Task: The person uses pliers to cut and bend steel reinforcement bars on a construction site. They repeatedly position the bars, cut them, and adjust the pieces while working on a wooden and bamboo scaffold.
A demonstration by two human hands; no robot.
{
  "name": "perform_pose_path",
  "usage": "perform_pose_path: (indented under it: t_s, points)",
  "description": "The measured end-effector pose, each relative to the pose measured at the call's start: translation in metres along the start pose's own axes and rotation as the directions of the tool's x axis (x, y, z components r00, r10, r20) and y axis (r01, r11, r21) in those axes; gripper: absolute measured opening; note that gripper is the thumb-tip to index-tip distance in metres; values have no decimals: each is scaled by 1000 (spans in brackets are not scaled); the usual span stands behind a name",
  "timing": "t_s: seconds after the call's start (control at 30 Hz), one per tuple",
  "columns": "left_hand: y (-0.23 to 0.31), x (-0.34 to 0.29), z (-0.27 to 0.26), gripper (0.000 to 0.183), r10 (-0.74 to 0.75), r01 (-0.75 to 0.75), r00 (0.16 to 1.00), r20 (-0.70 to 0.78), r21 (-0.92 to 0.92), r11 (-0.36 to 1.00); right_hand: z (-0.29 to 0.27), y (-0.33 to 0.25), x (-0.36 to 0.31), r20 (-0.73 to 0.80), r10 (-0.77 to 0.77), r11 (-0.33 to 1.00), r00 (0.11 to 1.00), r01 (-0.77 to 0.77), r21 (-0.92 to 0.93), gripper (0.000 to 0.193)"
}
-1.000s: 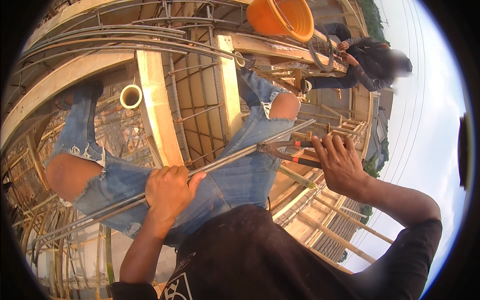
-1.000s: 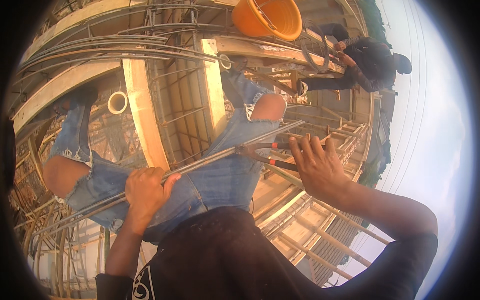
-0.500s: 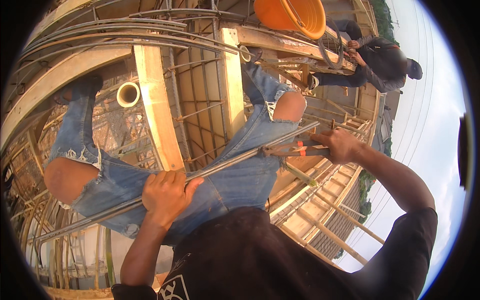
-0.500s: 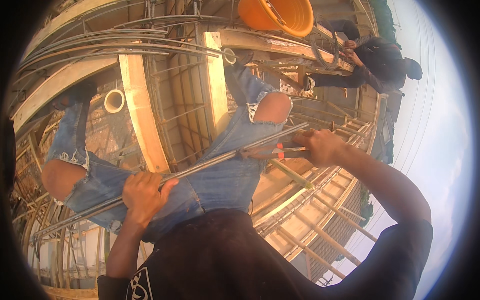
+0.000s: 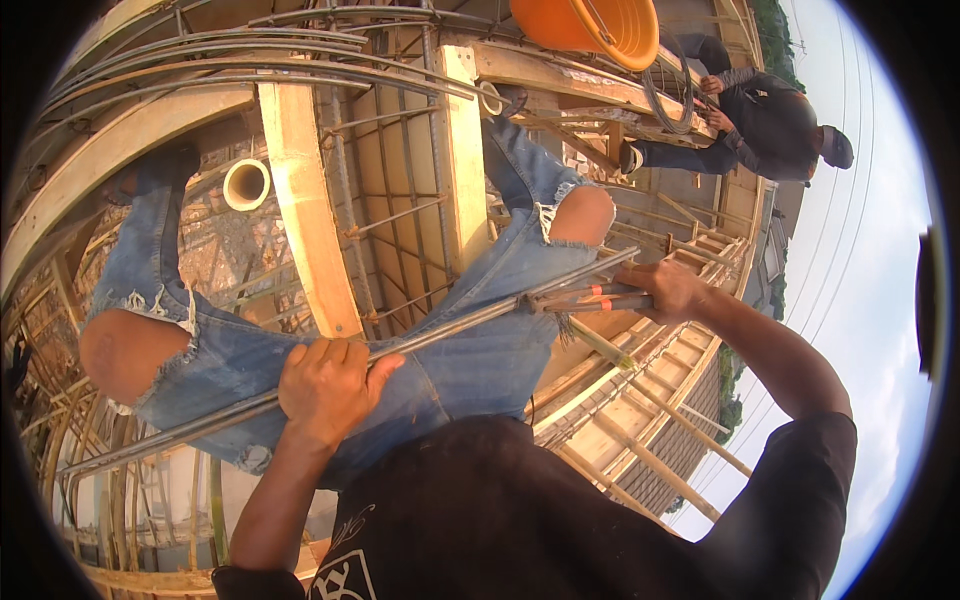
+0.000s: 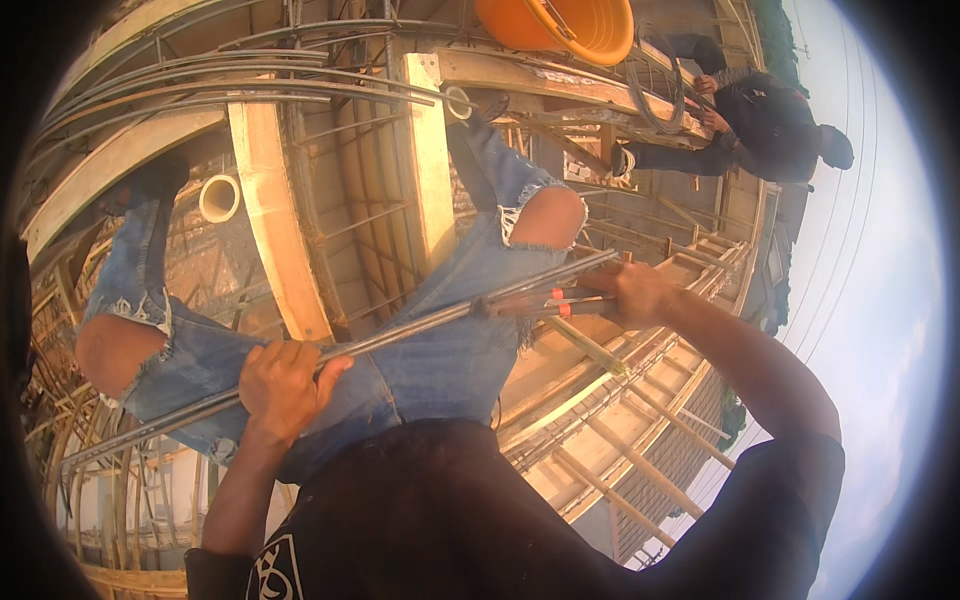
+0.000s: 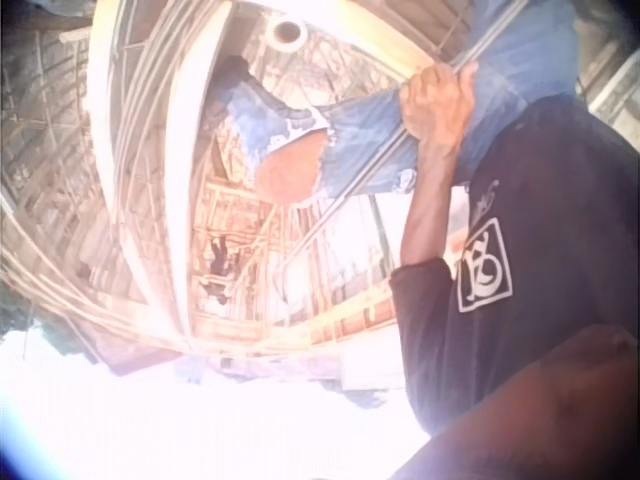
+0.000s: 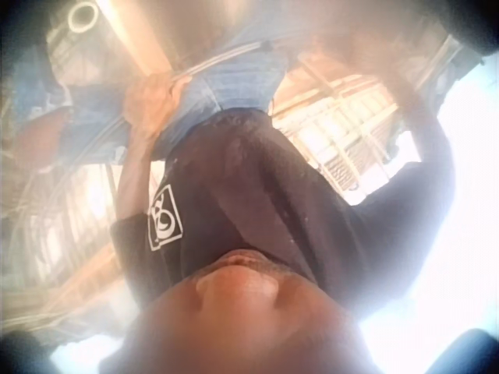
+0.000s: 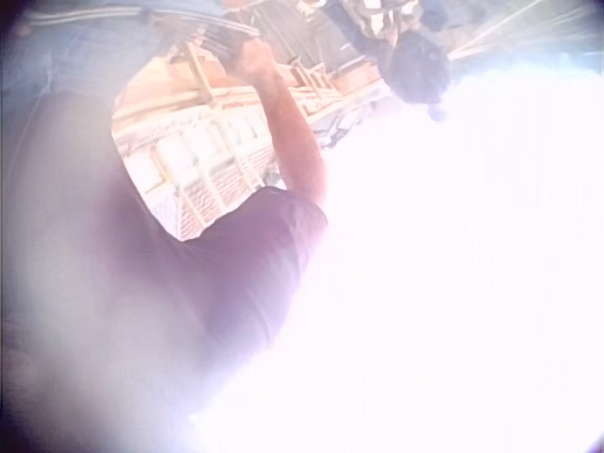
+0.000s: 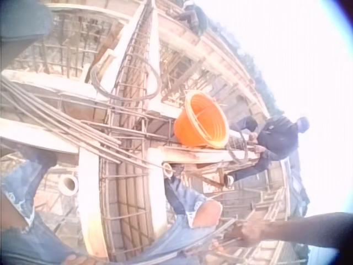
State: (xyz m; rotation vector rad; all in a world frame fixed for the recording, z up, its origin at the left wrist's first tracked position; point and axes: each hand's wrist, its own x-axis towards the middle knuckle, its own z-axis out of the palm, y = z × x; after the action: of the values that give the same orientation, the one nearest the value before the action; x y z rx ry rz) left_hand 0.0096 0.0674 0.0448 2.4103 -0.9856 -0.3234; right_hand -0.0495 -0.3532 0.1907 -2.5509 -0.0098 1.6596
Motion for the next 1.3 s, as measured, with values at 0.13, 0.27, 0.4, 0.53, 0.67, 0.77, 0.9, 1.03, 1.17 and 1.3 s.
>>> perform_pose_path:
  t_s: [0.13,0.27,0.4,0.53,0.67,0.77,0.9,1.03,1.17,1.3]
  points:
    - [0,-7,0,45,-85,86,996,17,-65,994,16,-28,-28,436,56,776,898,-313,547,43]
    - [-4,-5,-3,46,-100,100,995,3,-101,990,59,-66,-53,482,-463,-461,743,-667,585,59]
    - [-4,-6,-4,45,-99,100,995,14,-66,993,32,-61,-45,613,-233,-35,755,-636,771,69]
    - [-1,-7,-3,45,-87,86,996,-19,-45,995,-17,-100,-42,587,265,592,765,-610,527,86]
    - [0,-5,-3,45,-87,87,996,-4,-50,995,-20,-119,-54,133,375,913,918,-390,119,67]
    - [1,-3,-7,45,-107,109,994,36,-58,992,-24,-125,-63,-282,168,913,945,-257,-318,64]
    - [-1,-3,-6,45,-98,99,995,9,-85,991,-45,-103,-50,-380,-190,675,905,-160,-720,57]
    - [-2,-4,-5,46,-106,107,994,24,-82,991,-39,-81,-41,-202,-48,744,978,-99,-661,55]
    - [-3,-6,-2,49,-92,90,995,-36,-67,994,-32,-95,-40,86,294,941,952,-273,-199,46]
    - [-5,-10,-1,49,-70,67,996,-59,-57,996,-16,-86,-46,625,126,501,770,-594,630,47]
